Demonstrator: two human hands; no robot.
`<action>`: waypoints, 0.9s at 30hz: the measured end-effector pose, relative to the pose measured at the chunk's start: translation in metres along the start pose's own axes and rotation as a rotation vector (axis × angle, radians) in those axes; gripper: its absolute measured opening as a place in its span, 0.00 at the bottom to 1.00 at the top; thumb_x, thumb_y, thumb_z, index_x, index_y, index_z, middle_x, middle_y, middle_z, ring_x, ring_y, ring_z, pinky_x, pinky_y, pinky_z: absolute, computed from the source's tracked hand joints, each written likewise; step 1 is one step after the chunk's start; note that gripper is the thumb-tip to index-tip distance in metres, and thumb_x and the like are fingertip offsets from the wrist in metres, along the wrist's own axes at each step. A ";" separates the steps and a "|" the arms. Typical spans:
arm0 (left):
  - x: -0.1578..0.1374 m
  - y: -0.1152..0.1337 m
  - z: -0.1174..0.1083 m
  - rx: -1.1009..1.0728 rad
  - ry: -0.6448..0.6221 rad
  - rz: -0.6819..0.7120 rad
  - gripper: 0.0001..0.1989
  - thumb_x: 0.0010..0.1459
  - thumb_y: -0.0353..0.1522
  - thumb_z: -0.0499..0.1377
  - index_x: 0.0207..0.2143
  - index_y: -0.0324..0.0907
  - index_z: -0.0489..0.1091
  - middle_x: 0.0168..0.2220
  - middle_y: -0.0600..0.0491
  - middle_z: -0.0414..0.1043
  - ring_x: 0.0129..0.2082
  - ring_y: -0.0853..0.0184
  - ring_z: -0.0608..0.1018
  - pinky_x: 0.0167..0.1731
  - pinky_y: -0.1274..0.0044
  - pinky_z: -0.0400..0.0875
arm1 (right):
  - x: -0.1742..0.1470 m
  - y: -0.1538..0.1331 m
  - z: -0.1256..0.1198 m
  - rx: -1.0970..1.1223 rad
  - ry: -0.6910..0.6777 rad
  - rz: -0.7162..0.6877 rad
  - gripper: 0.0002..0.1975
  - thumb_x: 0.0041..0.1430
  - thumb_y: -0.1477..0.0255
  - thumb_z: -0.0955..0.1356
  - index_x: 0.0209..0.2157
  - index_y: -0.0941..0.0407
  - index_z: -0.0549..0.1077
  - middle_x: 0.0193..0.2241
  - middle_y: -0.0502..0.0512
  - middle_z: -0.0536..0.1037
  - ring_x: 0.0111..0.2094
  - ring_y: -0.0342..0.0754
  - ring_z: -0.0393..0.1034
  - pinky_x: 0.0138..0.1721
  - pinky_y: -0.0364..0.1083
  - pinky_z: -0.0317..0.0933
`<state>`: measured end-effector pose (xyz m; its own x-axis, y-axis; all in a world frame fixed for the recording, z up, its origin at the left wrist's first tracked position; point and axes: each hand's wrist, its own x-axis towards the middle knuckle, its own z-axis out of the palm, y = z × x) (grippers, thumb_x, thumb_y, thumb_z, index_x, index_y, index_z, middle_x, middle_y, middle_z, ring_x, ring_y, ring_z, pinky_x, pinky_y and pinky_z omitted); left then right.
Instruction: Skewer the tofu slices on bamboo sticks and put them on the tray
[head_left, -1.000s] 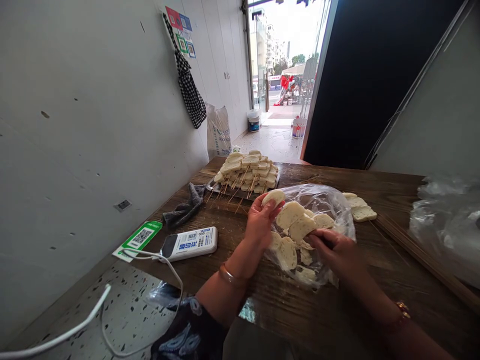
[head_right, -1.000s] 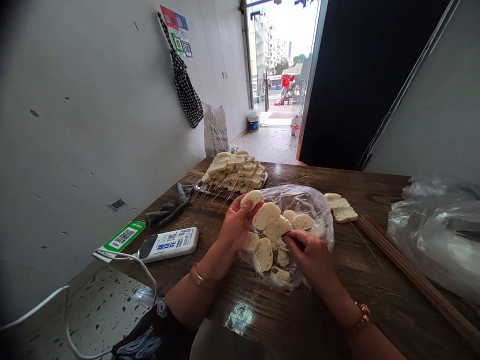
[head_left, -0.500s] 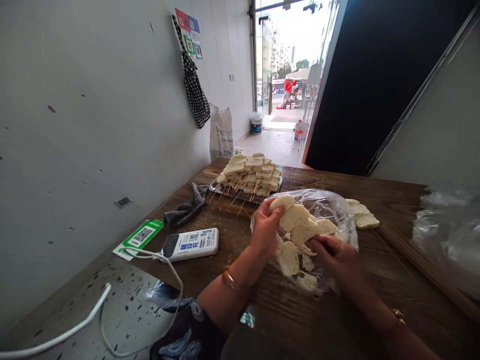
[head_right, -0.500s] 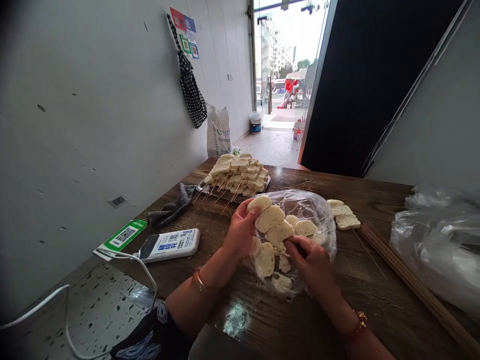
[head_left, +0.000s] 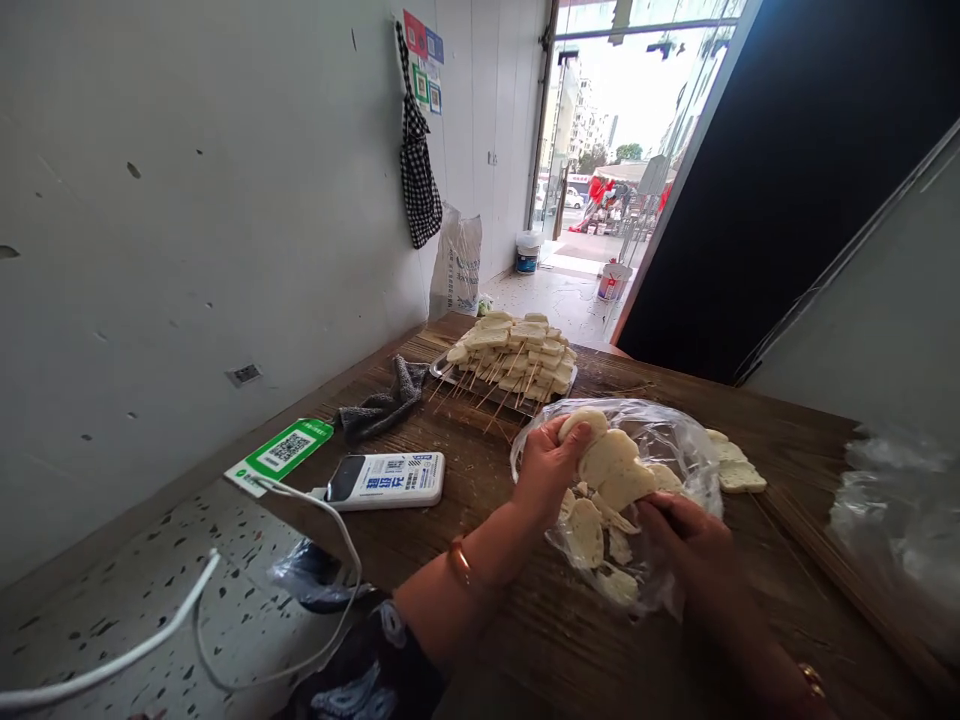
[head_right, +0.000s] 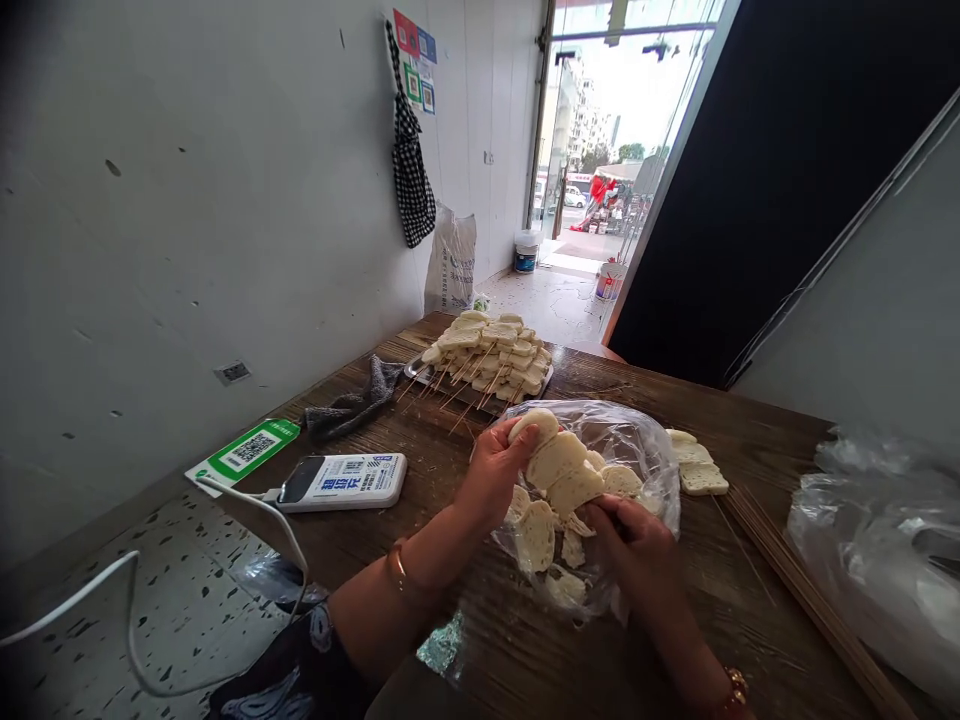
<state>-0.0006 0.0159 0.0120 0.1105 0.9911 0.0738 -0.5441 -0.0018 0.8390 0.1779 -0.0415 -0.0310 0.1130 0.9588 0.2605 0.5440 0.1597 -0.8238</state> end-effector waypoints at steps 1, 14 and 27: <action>0.000 -0.001 0.000 0.006 0.005 0.003 0.21 0.46 0.44 0.68 0.35 0.37 0.77 0.28 0.49 0.75 0.26 0.67 0.72 0.28 0.77 0.66 | 0.000 -0.001 -0.001 -0.020 0.000 -0.013 0.13 0.55 0.60 0.69 0.32 0.53 0.81 0.35 0.55 0.82 0.35 0.53 0.75 0.37 0.48 0.68; -0.004 -0.005 0.003 0.034 0.016 -0.014 0.21 0.47 0.45 0.66 0.35 0.36 0.78 0.24 0.52 0.71 0.24 0.70 0.70 0.26 0.79 0.64 | -0.002 -0.004 0.001 -0.100 -0.028 0.020 0.14 0.57 0.58 0.67 0.33 0.53 0.80 0.35 0.52 0.81 0.35 0.52 0.74 0.36 0.46 0.66; -0.008 -0.006 0.009 -0.002 -0.003 -0.037 0.19 0.46 0.44 0.67 0.31 0.36 0.76 0.23 0.54 0.71 0.22 0.73 0.68 0.24 0.80 0.63 | -0.001 -0.014 0.004 -0.099 -0.014 -0.014 0.14 0.56 0.59 0.66 0.26 0.54 0.77 0.25 0.52 0.78 0.29 0.51 0.71 0.32 0.46 0.63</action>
<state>0.0095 0.0067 0.0112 0.1334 0.9901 0.0443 -0.5415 0.0353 0.8400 0.1671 -0.0434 -0.0216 0.0930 0.9600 0.2642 0.6248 0.1504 -0.7662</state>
